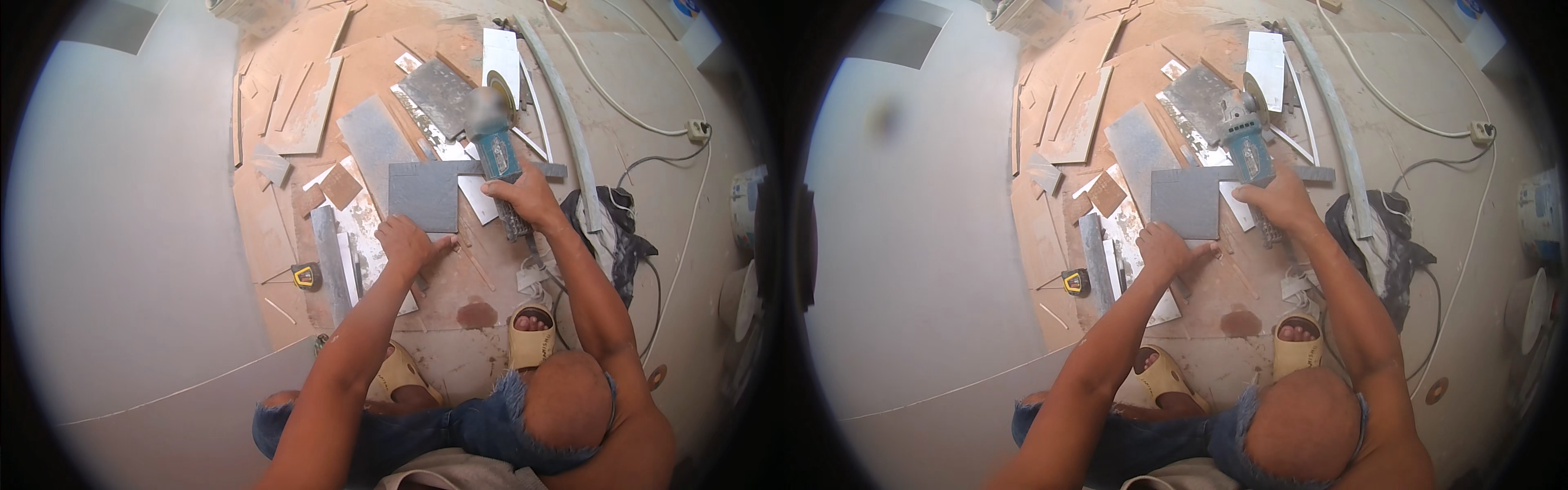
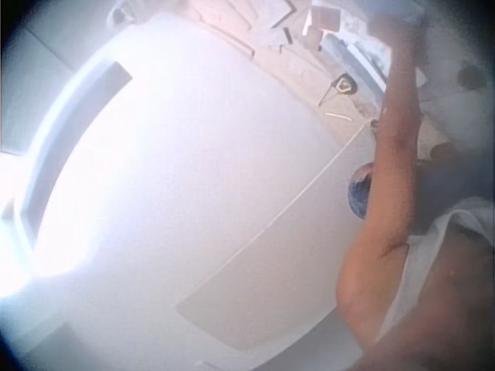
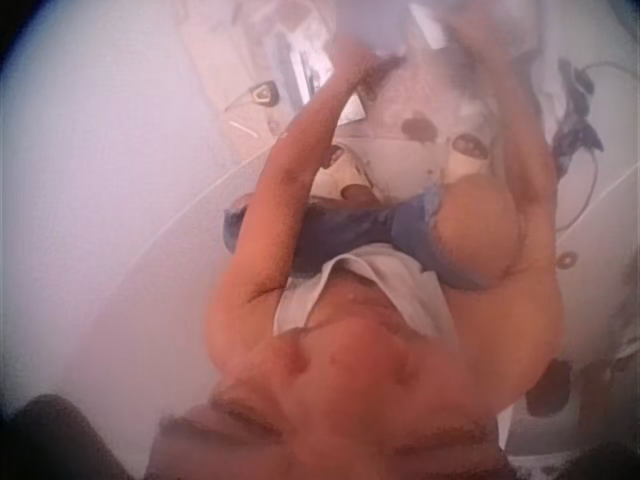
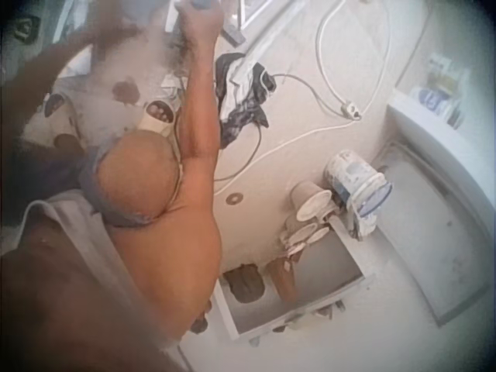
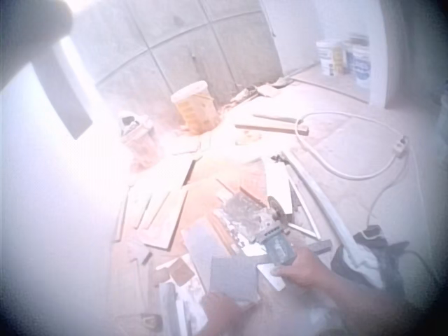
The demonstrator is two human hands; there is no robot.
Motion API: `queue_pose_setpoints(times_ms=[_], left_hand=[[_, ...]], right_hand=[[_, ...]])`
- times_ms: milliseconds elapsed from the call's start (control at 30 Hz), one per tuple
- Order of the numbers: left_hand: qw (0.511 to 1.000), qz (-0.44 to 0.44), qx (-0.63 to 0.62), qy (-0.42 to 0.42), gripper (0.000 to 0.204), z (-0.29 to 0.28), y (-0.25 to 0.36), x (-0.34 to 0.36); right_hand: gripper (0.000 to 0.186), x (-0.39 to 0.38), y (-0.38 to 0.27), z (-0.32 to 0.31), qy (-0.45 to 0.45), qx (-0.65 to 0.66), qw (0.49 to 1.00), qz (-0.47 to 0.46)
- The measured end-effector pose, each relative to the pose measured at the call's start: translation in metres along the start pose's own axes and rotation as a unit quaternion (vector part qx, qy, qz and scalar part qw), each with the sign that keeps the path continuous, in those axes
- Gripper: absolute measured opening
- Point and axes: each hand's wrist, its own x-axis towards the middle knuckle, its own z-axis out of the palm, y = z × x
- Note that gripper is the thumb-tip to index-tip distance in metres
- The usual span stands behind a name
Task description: The person measures and marks rectangular tiles on the floor, then uses a handheld power saw to cut them along the marked lines. After cutting, the person picks up the cut pieces and walks to another room.
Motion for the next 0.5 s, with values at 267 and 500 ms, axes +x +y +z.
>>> queue_pose_setpoints(times_ms=[267,500], left_hand=[[0.990,0.129,-0.047,0.038,0.077,0.023,-0.015,-0.003],[0.988,0.147,0.043,0.020,0.129,-0.020,0.001,0.019]], right_hand=[[0.049,-0.007,-0.004,-0.010,-0.012,0.034,0.999,-0.005],[0.057,-0.019,-0.009,-0.013,-0.037,0.029,0.998,0.033]])
